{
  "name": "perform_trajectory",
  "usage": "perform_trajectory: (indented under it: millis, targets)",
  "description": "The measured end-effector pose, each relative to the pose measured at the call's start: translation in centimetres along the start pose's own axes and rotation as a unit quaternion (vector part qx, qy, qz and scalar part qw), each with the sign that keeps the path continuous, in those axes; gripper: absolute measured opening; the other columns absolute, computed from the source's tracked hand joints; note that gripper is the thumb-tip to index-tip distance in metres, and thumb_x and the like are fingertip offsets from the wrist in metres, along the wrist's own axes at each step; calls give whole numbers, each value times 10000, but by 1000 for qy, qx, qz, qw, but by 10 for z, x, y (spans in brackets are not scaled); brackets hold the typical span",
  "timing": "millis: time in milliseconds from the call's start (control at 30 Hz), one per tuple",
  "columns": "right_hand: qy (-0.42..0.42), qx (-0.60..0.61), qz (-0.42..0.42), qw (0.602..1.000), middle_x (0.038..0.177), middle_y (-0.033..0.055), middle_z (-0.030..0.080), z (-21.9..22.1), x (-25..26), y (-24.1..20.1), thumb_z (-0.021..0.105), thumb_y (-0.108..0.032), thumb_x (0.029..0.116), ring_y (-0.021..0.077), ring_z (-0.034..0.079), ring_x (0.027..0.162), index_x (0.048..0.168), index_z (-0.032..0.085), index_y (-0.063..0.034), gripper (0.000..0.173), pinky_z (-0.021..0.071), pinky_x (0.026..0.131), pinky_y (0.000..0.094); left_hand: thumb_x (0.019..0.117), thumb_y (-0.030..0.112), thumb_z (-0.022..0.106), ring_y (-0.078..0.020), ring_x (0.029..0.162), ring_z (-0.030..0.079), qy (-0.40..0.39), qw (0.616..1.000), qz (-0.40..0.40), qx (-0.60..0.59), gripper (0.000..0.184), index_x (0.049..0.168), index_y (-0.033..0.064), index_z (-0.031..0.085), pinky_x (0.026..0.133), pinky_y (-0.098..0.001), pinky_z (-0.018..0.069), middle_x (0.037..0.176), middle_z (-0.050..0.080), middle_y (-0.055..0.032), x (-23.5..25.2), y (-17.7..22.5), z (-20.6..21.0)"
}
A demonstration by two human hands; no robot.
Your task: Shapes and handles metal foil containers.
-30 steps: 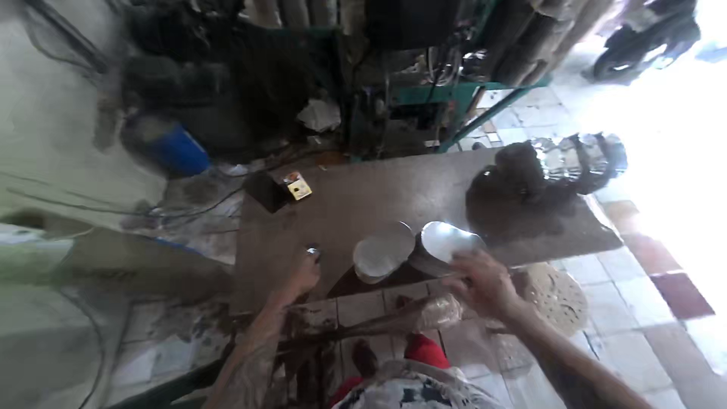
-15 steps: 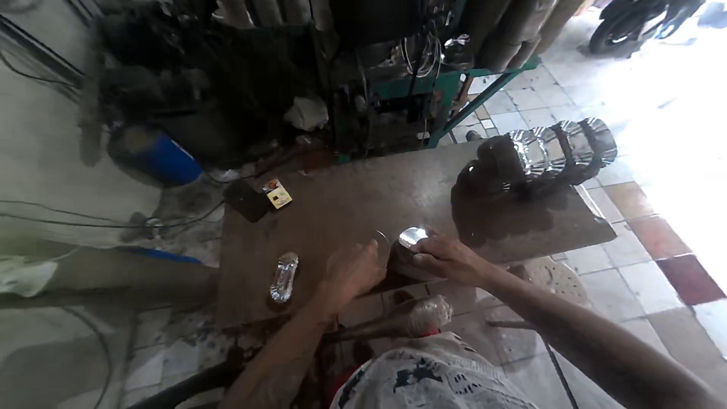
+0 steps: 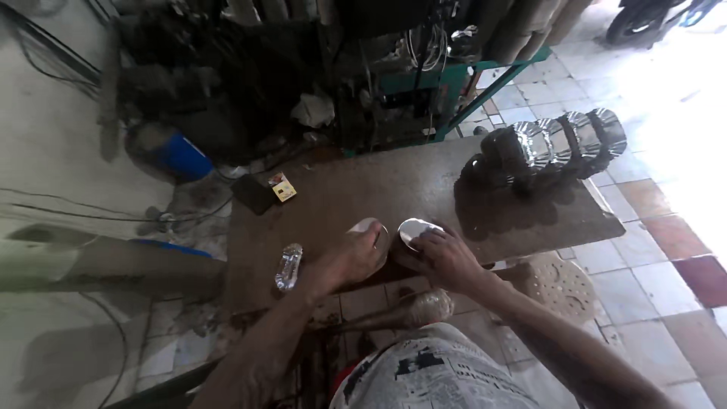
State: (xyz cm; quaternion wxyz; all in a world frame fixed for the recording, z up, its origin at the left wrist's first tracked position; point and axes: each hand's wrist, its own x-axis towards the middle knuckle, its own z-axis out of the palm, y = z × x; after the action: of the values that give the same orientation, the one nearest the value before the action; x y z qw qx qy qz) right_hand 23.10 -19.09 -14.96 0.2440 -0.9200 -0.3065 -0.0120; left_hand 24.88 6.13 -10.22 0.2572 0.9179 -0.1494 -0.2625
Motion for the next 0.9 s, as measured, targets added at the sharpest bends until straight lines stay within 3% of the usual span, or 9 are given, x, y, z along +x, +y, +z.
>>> perform_trajectory:
  millis: [100,167,233,300,467,533,633,700,900]
  targets:
    - [142,189,18,971,1106,113,720,-10,-9,-44,513,-77,968,211,661,1055,1146,700,21,276,524,968,410,950,102,461,-92,721,619,252,945,80,-192,330,1169,48,702,689,-313,533,804,661,-21,-59,13,18]
    - [134,496,113,851,1091,17,702,2,-11,-79,417,-42,1016,66,668,994,1192,645,13,292,573,900,290,902,32,426,46,730,624,312,837,38,-447,250,976,74,661,704,-181,548,775,652,107,-81,16,38]
    - [106,639,245,722,950,-13,719,25,-8,-114,372,-60,993,74,696,844,1150,628,-30,302,608,762,309,949,34,397,-24,818,655,283,752,-40,-594,263,1104,11,607,766,-249,577,885,665,34,-92,4,65]
    - [11,674,283,683,954,0,708,43,-13,-129,394,-53,977,89,691,834,1202,591,-38,299,605,750,318,971,44,371,-106,836,690,247,663,-101,-699,288,1159,27,587,752,-323,602,929,689,-34,-105,-10,88]
    - [-158,772,150,598,954,-6,753,67,-23,-131,581,-41,953,70,700,815,1103,698,-118,206,597,759,293,946,187,565,0,707,685,323,493,83,-804,246,757,229,716,658,-198,584,752,721,72,-119,-30,147]
    - [-153,723,156,655,885,-7,735,85,-25,-114,581,-43,952,58,673,748,1044,704,-101,163,577,698,272,885,185,600,-1,682,683,294,524,61,-797,184,752,217,722,635,-200,579,731,722,69,-105,-49,166]
    - [-255,378,85,886,1187,168,701,113,-58,-52,529,-52,993,222,673,1109,1248,655,54,303,535,1011,384,1023,40,467,-161,956,640,51,819,-109,-561,242,1209,-45,596,886,-319,539,1057,660,-139,-57,-94,207]
    - [-399,145,28,905,1344,234,634,128,-89,-19,566,-148,1014,367,603,1273,1358,617,13,383,462,1105,534,1080,224,485,-327,1276,587,-72,935,-127,-323,432,1437,-17,524,1100,-507,448,1370,601,-231,6,-119,246]
    - [-543,87,108,828,1262,258,671,141,-167,8,585,-279,1037,424,614,1239,1264,678,18,385,457,1090,569,1057,411,516,-308,1355,526,-114,895,-301,-308,490,1352,37,634,1151,-509,372,1418,597,-171,21,-79,222]
